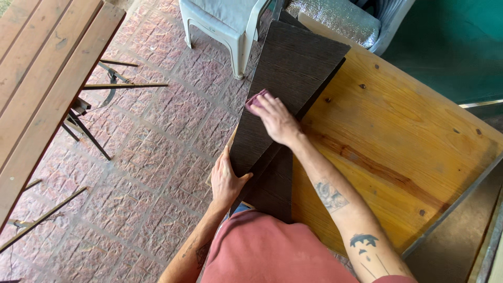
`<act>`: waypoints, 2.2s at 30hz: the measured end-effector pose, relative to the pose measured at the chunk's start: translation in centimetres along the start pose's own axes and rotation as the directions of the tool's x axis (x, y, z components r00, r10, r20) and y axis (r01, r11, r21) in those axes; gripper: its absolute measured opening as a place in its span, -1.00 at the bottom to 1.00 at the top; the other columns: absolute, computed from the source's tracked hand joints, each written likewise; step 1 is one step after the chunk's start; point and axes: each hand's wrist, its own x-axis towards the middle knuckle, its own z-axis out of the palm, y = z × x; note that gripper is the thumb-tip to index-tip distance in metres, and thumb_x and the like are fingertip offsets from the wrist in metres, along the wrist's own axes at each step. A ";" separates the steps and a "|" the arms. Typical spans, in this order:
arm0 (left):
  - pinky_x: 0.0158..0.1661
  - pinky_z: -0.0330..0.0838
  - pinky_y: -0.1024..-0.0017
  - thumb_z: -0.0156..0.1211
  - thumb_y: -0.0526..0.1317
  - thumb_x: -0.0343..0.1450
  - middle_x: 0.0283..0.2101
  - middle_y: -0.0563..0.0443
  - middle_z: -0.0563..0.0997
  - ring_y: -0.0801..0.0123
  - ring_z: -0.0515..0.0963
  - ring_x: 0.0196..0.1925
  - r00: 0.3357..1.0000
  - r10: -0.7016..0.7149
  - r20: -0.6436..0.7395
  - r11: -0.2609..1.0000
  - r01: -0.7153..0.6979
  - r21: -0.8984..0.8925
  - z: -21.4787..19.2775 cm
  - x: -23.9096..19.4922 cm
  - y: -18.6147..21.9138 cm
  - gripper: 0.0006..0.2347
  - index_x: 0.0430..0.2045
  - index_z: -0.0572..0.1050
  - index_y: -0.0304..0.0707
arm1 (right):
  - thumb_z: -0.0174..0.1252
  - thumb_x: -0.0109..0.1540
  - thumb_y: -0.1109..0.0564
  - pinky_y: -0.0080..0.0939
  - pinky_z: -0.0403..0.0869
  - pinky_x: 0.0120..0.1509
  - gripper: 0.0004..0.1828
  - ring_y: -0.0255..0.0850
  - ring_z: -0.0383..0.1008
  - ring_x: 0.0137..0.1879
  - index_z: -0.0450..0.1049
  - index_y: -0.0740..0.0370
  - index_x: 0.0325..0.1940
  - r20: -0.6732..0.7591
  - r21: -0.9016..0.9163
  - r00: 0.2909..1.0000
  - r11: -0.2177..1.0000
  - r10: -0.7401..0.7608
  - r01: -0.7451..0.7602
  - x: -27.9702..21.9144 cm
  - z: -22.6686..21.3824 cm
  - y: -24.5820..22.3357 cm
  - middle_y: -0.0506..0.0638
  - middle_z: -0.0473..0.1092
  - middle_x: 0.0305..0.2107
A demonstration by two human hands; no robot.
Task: The person wipes dark wooden planks with a pink cloth on a wooden workbench. They repeatedly pick up individual planks, wipe them, and place them back down or stack them while working in an outdoor area.
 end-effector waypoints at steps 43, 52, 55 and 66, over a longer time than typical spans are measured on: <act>0.37 0.00 -0.06 0.55 0.09 0.14 0.48 -0.37 -0.03 -0.23 0.07 0.49 0.989 -0.007 0.146 1.000 0.010 -0.024 1.6 10.9 7.7 0.11 0.52 -0.15 -0.08 | -0.04 0.39 0.19 0.31 0.17 0.50 -0.45 0.11 0.05 0.54 0.26 -0.10 0.49 -0.113 0.026 0.993 0.999 -0.037 0.040 6.8 2.5 8.1 0.09 0.14 0.44; 0.36 -0.01 -0.06 0.51 0.15 0.14 0.49 -0.34 -0.04 -0.24 0.05 0.50 0.983 0.000 0.181 1.000 0.005 -0.025 1.6 11.1 7.6 -0.03 0.47 0.07 0.04 | -0.01 0.36 0.25 0.10 0.10 0.60 -0.45 -0.09 0.06 0.56 0.31 -0.16 0.42 0.024 0.070 0.990 0.988 -0.138 0.136 -0.2 -1.5 9.2 -0.10 0.13 0.46; 0.36 -0.02 -0.07 0.51 0.15 0.15 0.49 -0.32 -0.06 -0.23 0.04 0.50 0.982 -0.001 0.191 1.000 0.006 -0.023 1.7 11.1 7.4 -0.06 0.45 0.11 0.11 | -0.02 0.37 0.29 0.13 0.11 0.60 -0.48 -0.07 0.05 0.56 0.33 -0.12 0.39 0.013 0.083 0.997 0.994 -0.075 0.073 1.2 -2.7 12.8 -0.08 0.11 0.47; 0.36 -0.02 -0.08 0.50 0.17 0.16 0.50 -0.31 -0.10 -0.22 0.02 0.51 0.979 -0.013 0.206 1.000 0.018 -0.023 1.6 11.3 7.6 -0.08 0.45 0.11 0.18 | 0.03 0.41 0.17 0.32 0.13 0.50 -0.50 0.13 0.07 0.53 0.31 -0.05 0.46 -0.198 0.025 0.978 0.998 0.063 -0.059 12.8 2.9 15.4 0.09 0.14 0.44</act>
